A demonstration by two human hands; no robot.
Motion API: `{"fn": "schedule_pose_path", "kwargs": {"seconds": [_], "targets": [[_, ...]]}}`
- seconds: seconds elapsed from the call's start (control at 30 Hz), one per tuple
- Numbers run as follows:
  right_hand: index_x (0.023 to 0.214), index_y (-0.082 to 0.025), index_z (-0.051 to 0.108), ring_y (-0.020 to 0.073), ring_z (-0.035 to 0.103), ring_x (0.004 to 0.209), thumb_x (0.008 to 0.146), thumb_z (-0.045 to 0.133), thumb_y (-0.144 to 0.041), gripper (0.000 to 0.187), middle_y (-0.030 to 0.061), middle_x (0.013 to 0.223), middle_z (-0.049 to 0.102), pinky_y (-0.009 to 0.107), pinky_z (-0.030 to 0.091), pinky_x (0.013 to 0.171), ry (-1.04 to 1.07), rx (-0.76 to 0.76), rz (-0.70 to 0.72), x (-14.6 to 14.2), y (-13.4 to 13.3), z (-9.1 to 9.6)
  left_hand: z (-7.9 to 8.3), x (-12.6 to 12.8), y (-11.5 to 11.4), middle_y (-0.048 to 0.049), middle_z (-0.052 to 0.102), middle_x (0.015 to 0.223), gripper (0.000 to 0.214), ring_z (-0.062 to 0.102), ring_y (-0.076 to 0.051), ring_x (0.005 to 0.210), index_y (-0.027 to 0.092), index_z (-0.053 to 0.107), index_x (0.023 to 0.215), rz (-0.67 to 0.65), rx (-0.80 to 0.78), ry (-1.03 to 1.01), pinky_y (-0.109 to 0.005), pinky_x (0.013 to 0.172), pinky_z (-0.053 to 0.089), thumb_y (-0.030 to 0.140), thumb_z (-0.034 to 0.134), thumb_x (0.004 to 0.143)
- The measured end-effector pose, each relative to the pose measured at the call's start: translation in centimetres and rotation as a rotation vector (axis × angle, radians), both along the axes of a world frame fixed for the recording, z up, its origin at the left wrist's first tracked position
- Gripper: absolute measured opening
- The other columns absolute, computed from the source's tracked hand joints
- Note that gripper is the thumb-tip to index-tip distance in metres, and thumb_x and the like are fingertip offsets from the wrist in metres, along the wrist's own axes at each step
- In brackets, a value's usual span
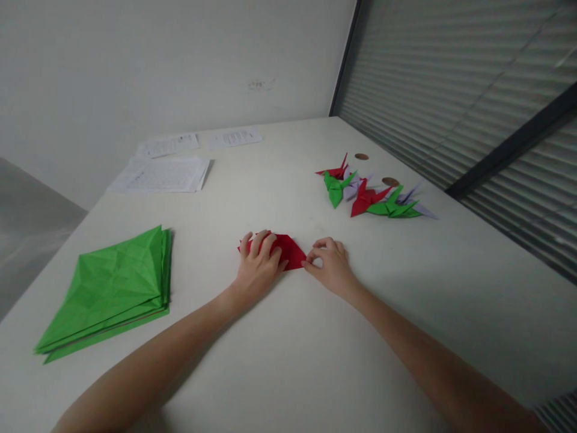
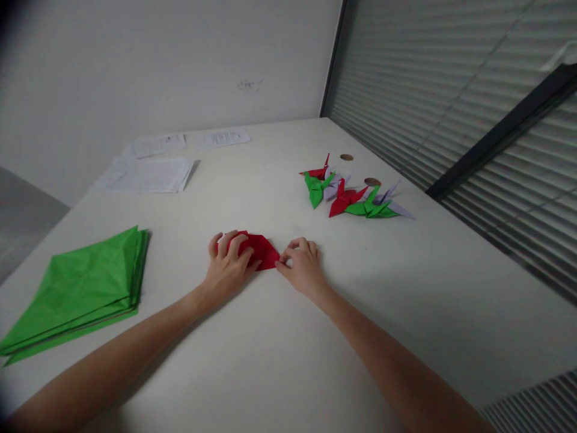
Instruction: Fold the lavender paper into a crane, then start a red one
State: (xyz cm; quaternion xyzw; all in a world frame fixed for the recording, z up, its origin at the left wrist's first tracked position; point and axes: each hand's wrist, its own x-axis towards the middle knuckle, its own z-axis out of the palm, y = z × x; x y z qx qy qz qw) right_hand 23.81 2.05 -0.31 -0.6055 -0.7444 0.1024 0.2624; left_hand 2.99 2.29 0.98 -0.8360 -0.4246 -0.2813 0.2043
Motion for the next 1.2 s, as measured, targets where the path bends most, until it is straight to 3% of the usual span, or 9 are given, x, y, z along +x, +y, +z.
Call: {"fn": "schedule_pose_path", "kwargs": {"seconds": [0.07, 0.13, 0.2, 0.3, 0.5, 0.77, 1.2], "targets": [[0.068, -0.024, 0.069, 0.0263, 0.05, 0.097, 0.077, 0.073, -0.031, 0.012, 0.0067, 0.1, 0.057, 0.045, 0.04, 0.085, 0.005, 0.008, -0.002, 0.2, 0.0, -0.1, 0.2, -0.2, -0.6, -0.0121, 0.063, 0.111, 0.025, 0.05, -0.03, 0.115, 0.02, 0.066, 0.106, -0.048, 0.079, -0.043, -0.052, 0.104, 0.034, 0.034, 0.067, 0.085], [0.069, -0.025, 0.07, 0.0266, 0.05, 0.097, 0.079, 0.073, -0.033, 0.014, 0.0071, 0.101, 0.057, 0.045, 0.04, 0.085, 0.003, 0.009, -0.003, 0.5, 0.2, -0.2, 0.4, -0.3, -1.4, -0.008, 0.065, 0.103, 0.02, 0.054, -0.026, 0.109, 0.023, 0.065, 0.104, -0.173, 0.139, -0.074, -0.047, 0.101, 0.037, 0.03, 0.067, 0.085], [0.07, -0.025, 0.07, 0.027, 0.051, 0.098, 0.079, 0.073, -0.035, 0.014, 0.0072, 0.102, 0.058, 0.045, 0.04, 0.086, -0.003, 0.006, 0.003, 1.0, 0.4, -0.2, 0.5, -0.3, -2.0, -0.0061, 0.068, 0.103, 0.012, 0.057, -0.023, 0.107, 0.022, 0.066, 0.098, -0.297, 0.053, 0.0, -0.043, 0.099, 0.041, 0.027, 0.063, 0.088], [0.072, -0.027, 0.071, 0.0269, 0.051, 0.098, 0.078, 0.075, -0.035, 0.011, 0.0065, 0.102, 0.058, 0.044, 0.04, 0.087, -0.011, 0.004, 0.006, 2.1, 1.0, -0.3, 0.5, -0.2, -2.1, -0.0087, 0.069, 0.107, 0.019, 0.059, -0.025, 0.112, 0.017, 0.067, 0.102, -0.364, -0.128, 0.068, -0.043, 0.101, 0.043, 0.029, 0.057, 0.091], [0.071, -0.026, 0.07, 0.0266, 0.054, 0.094, 0.079, 0.072, -0.032, 0.01, 0.0061, 0.094, 0.06, 0.044, 0.04, 0.087, -0.009, 0.043, -0.029, 3.3, 1.8, -0.3, 0.2, -0.1, -1.7, -0.0179, 0.067, 0.119, 0.038, 0.053, -0.031, 0.125, 0.008, 0.065, 0.113, -0.326, -0.23, 0.072, -0.048, 0.106, 0.041, 0.038, 0.055, 0.092], [0.083, -0.023, 0.068, 0.0196, 0.059, 0.082, 0.085, 0.062, -0.016, 0.009, 0.0022, 0.084, 0.067, 0.036, 0.041, 0.08, 0.038, -0.021, 0.193, 3.2, 1.9, 0.4, 0.2, 0.2, -2.0, -0.0202, 0.063, 0.125, 0.044, 0.063, -0.029, 0.103, 0.007, 0.058, 0.124, -0.299, -0.315, 0.167, -0.043, 0.084, 0.051, 0.039, 0.05, 0.096], [0.087, -0.027, 0.07, 0.0226, 0.058, 0.085, 0.08, 0.071, -0.026, 0.007, 0.0028, 0.087, 0.068, 0.037, 0.04, 0.08, -0.043, -0.028, 0.075, 5.0, 2.7, 0.1, 0.1, 0.3, -2.3, -0.0193, 0.062, 0.127, 0.042, 0.062, -0.028, 0.101, 0.009, 0.062, 0.119, -0.236, -0.337, 0.167, -0.043, 0.083, 0.05, 0.041, 0.052, 0.094]]}}
